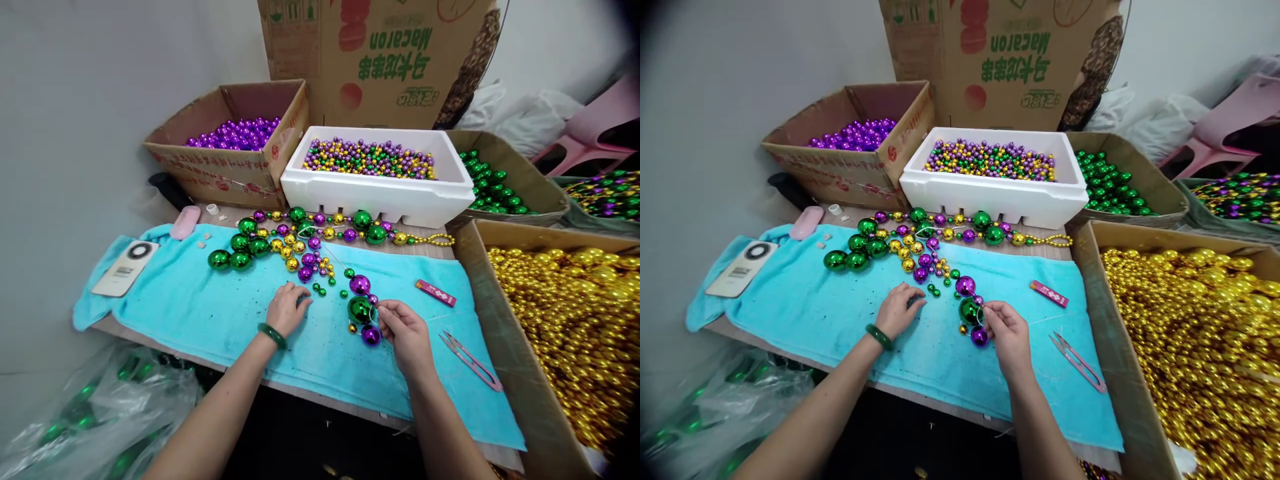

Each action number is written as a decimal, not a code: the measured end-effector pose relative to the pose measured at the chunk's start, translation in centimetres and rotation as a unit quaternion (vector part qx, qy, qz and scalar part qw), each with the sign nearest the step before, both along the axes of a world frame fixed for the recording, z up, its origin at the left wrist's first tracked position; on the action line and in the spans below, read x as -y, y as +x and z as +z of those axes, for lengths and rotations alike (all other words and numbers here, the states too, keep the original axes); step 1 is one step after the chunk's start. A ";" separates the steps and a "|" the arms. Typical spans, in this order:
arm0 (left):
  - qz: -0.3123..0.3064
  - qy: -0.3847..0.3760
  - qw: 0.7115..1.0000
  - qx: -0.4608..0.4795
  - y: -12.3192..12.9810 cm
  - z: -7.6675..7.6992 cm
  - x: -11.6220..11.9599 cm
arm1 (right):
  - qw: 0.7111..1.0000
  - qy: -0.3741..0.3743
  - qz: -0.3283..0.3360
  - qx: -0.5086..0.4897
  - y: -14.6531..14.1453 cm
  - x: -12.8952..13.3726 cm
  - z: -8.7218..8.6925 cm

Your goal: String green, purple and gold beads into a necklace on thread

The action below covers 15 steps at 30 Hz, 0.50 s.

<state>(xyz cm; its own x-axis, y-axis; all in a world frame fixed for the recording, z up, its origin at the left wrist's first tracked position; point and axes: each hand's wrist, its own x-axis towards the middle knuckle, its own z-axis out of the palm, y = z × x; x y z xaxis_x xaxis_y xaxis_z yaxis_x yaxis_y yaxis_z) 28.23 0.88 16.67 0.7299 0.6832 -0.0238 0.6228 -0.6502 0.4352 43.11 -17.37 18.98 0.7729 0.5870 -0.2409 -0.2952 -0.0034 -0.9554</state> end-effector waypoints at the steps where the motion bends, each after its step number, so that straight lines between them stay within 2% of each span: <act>1: 0.005 0.002 1.000 0.005 0.0 -0.1 0.0 | 1.000 0.003 -0.002 0.001 0.0 0.0 -0.2; 4: 0.016 0.002 1.000 0.020 0.1 -0.5 -0.2 | 1.000 0.015 -0.012 -0.003 0.1 -0.2 -0.6; 7: 0.023 0.001 0.999 0.034 0.1 -0.9 -0.3 | 1.000 0.026 -0.006 -0.014 -0.6 -0.4 -0.3; 11: 0.030 0.009 0.999 0.035 0.1 -1.1 -0.4 | 0.997 0.048 0.051 -0.014 -3.2 -1.3 1.0; 15: 0.065 0.007 0.998 0.004 0.1 -1.2 -0.4 | 0.992 0.060 0.113 -0.009 -5.5 -2.4 1.9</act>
